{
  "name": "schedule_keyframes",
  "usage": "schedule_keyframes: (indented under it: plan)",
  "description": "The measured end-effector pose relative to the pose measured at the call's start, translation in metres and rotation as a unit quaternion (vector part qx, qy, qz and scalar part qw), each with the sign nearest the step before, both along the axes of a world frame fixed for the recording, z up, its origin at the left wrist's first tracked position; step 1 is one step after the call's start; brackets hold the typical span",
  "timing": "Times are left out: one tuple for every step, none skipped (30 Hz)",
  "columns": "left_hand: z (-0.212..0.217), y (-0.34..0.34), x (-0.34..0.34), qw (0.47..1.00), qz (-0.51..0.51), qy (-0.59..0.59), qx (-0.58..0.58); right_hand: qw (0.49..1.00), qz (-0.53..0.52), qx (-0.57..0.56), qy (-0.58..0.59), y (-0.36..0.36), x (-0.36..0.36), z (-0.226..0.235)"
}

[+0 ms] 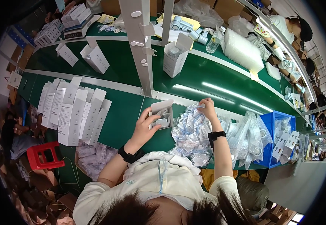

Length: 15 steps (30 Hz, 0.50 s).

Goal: The person packages handheld fans by placing a charging cable and a bubble-wrapped fan into a cardboard box. They repeat this process for several units, occasionally organizing the boxes and components on the assembly line.

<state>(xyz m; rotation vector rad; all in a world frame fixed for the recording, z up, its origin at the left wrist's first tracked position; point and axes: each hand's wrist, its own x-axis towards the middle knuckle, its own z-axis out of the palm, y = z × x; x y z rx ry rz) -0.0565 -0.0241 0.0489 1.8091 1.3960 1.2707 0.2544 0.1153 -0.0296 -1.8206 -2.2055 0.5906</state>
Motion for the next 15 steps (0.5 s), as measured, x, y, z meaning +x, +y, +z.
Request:
schedule_keyframes:
  plan:
    - [0.000, 0.001, 0.001, 1.000, 0.003, -0.001, -0.001, 0.995, 0.040, 0.069, 0.060, -0.006, 0.003, 0.002]
    - [-0.001, 0.003, 0.001, 1.000, 0.010, -0.002, -0.004, 0.980, 0.079, 0.137, 0.120, -0.010, 0.003, 0.008]
    - [-0.002, 0.005, 0.001, 1.000, 0.018, -0.003, -0.007, 0.980, 0.081, 0.137, 0.120, -0.013, 0.003, 0.014]
    - [-0.002, 0.006, 0.001, 1.000, 0.025, -0.004, -0.011, 0.981, 0.080, 0.064, 0.164, -0.018, 0.003, 0.022]
    - [-0.001, 0.008, 0.000, 1.000, 0.027, -0.005, -0.012, 0.975, 0.080, -0.011, 0.207, -0.022, 0.003, 0.030]
    - [0.000, 0.010, -0.002, 0.999, 0.026, -0.016, -0.022, 0.962, 0.079, -0.085, 0.249, -0.026, 0.001, 0.037]
    - [0.001, 0.013, -0.002, 0.999, 0.023, -0.028, -0.031, 0.962, 0.079, -0.085, 0.247, -0.030, 0.001, 0.044]
    - [0.002, 0.015, -0.002, 0.998, 0.019, -0.040, -0.040, 0.971, 0.075, -0.064, 0.217, -0.033, -0.002, 0.049]
    - [0.004, 0.016, -0.002, 0.998, 0.020, -0.040, -0.040, 0.979, 0.071, -0.043, 0.188, -0.036, -0.008, 0.055]
    - [0.006, 0.017, -0.003, 0.998, 0.017, -0.042, -0.050, 0.985, 0.067, -0.022, 0.159, -0.040, -0.013, 0.061]
    - [0.008, 0.017, -0.004, 0.997, 0.013, -0.043, -0.060, 0.985, 0.068, -0.021, 0.158, -0.043, -0.017, 0.069]
    - [0.009, 0.018, -0.004, 0.996, 0.012, -0.045, -0.070, 0.964, 0.036, 0.004, 0.264, -0.047, -0.023, 0.077]
    - [0.009, 0.019, -0.004, 0.996, 0.015, -0.045, -0.069, 0.930, 0.003, 0.029, 0.366, -0.051, -0.030, 0.086]
    - [0.008, 0.021, -0.003, 0.996, 0.026, -0.058, -0.062, 0.884, -0.030, 0.053, 0.464, -0.055, -0.037, 0.097]
    - [0.007, 0.023, -0.003, 0.995, 0.039, -0.070, -0.056, 0.884, -0.027, 0.050, 0.465, -0.062, -0.048, 0.110]
